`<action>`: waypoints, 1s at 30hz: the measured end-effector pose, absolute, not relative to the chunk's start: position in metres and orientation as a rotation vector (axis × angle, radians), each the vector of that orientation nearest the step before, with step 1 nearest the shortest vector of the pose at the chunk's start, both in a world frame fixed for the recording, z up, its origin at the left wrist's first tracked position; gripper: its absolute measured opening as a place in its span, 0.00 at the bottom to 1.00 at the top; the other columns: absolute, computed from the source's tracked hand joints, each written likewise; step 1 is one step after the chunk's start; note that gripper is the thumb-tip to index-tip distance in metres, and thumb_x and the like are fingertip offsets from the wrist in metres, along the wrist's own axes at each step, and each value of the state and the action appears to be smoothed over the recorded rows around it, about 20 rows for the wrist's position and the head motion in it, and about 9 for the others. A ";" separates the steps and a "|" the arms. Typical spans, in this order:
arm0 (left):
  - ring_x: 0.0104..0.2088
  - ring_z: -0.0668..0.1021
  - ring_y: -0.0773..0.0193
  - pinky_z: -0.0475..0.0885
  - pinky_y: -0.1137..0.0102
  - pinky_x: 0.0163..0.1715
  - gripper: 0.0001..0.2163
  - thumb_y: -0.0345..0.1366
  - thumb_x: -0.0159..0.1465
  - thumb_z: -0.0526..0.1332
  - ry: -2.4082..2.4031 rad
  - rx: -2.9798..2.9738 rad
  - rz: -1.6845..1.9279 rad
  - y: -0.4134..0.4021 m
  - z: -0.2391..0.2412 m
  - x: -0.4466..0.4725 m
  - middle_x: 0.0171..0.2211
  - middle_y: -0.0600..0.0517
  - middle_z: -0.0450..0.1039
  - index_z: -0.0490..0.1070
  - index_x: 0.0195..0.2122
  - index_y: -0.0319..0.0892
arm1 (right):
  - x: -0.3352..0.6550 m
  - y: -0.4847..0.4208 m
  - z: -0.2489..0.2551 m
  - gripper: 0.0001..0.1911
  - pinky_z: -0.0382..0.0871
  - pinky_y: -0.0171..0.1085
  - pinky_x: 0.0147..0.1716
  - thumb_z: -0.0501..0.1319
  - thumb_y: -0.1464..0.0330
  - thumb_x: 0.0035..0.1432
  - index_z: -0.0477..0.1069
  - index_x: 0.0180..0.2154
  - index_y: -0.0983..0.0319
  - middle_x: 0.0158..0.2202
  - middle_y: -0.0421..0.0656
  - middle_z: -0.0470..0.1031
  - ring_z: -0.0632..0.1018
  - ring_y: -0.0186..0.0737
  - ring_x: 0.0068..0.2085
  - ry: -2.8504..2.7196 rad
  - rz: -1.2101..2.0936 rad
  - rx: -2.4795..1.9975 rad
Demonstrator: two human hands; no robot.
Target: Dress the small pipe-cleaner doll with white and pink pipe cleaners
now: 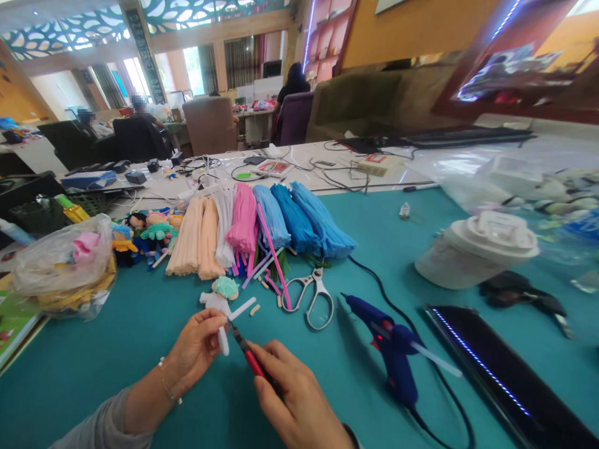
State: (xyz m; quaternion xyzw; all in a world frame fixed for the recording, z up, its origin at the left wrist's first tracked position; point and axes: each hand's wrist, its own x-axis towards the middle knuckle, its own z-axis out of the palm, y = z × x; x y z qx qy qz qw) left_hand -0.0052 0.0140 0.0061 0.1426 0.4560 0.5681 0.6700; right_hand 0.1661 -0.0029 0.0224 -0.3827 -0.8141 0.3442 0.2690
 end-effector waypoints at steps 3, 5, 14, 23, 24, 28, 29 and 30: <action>0.10 0.58 0.78 0.51 0.79 0.11 0.13 0.34 0.34 0.71 1.017 0.290 1.270 0.014 0.004 -0.005 0.08 0.61 0.58 0.65 0.15 0.38 | 0.166 -0.004 0.013 0.19 0.73 0.33 0.30 0.50 0.71 0.57 0.67 0.50 0.62 0.37 0.46 0.72 0.77 0.37 0.32 -2.237 0.559 -1.069; 0.11 0.58 0.78 0.50 0.79 0.11 0.14 0.33 0.35 0.70 0.988 0.253 1.264 0.014 0.002 -0.005 0.08 0.61 0.57 0.64 0.15 0.38 | 0.166 -0.005 0.006 0.20 0.73 0.34 0.29 0.50 0.71 0.57 0.66 0.51 0.63 0.38 0.48 0.73 0.78 0.38 0.32 -2.258 0.333 -1.078; 0.13 0.58 0.78 0.49 0.81 0.11 0.11 0.27 0.43 0.67 0.760 0.026 1.098 0.014 -0.007 -0.012 0.12 0.59 0.59 0.62 0.18 0.38 | 0.162 -0.003 -0.003 0.19 0.74 0.34 0.30 0.49 0.72 0.59 0.65 0.51 0.67 0.37 0.50 0.73 0.78 0.40 0.34 -2.288 0.027 -1.010; 0.12 0.58 0.78 0.48 0.80 0.10 0.13 0.30 0.37 0.69 0.847 0.150 1.160 0.014 -0.001 -0.009 0.11 0.60 0.58 0.63 0.16 0.38 | 0.165 -0.002 -0.004 0.19 0.74 0.34 0.30 0.49 0.72 0.59 0.66 0.51 0.63 0.37 0.49 0.73 0.78 0.38 0.31 -2.277 0.210 -0.948; 0.12 0.58 0.78 0.48 0.79 0.10 0.13 0.32 0.36 0.70 0.889 0.204 1.195 0.014 0.000 -0.008 0.10 0.61 0.57 0.63 0.15 0.38 | 0.165 -0.002 -0.001 0.19 0.73 0.33 0.29 0.49 0.71 0.59 0.66 0.51 0.63 0.37 0.48 0.73 0.78 0.37 0.30 -2.267 0.292 -0.948; 0.11 0.59 0.77 0.53 0.77 0.13 0.11 0.35 0.38 0.70 1.076 0.499 1.339 0.013 0.003 -0.007 0.09 0.60 0.58 0.67 0.15 0.38 | 0.167 -0.001 0.018 0.16 0.70 0.33 0.27 0.48 0.66 0.61 0.71 0.45 0.60 0.30 0.44 0.72 0.75 0.36 0.28 -2.192 0.803 -0.970; 0.12 0.60 0.76 0.54 0.76 0.13 0.10 0.35 0.39 0.69 1.100 0.574 1.371 0.013 0.002 -0.007 0.10 0.60 0.59 0.68 0.15 0.38 | 0.167 -0.001 0.024 0.16 0.70 0.33 0.26 0.48 0.64 0.62 0.73 0.40 0.60 0.28 0.43 0.71 0.74 0.36 0.27 -2.173 0.945 -0.976; 0.12 0.60 0.76 0.54 0.76 0.14 0.10 0.35 0.40 0.69 1.115 0.631 1.397 0.013 0.002 -0.008 0.10 0.59 0.61 0.68 0.15 0.39 | 0.168 -0.001 0.029 0.18 0.69 0.32 0.25 0.47 0.63 0.62 0.73 0.35 0.61 0.26 0.43 0.70 0.73 0.36 0.27 -2.154 1.072 -0.981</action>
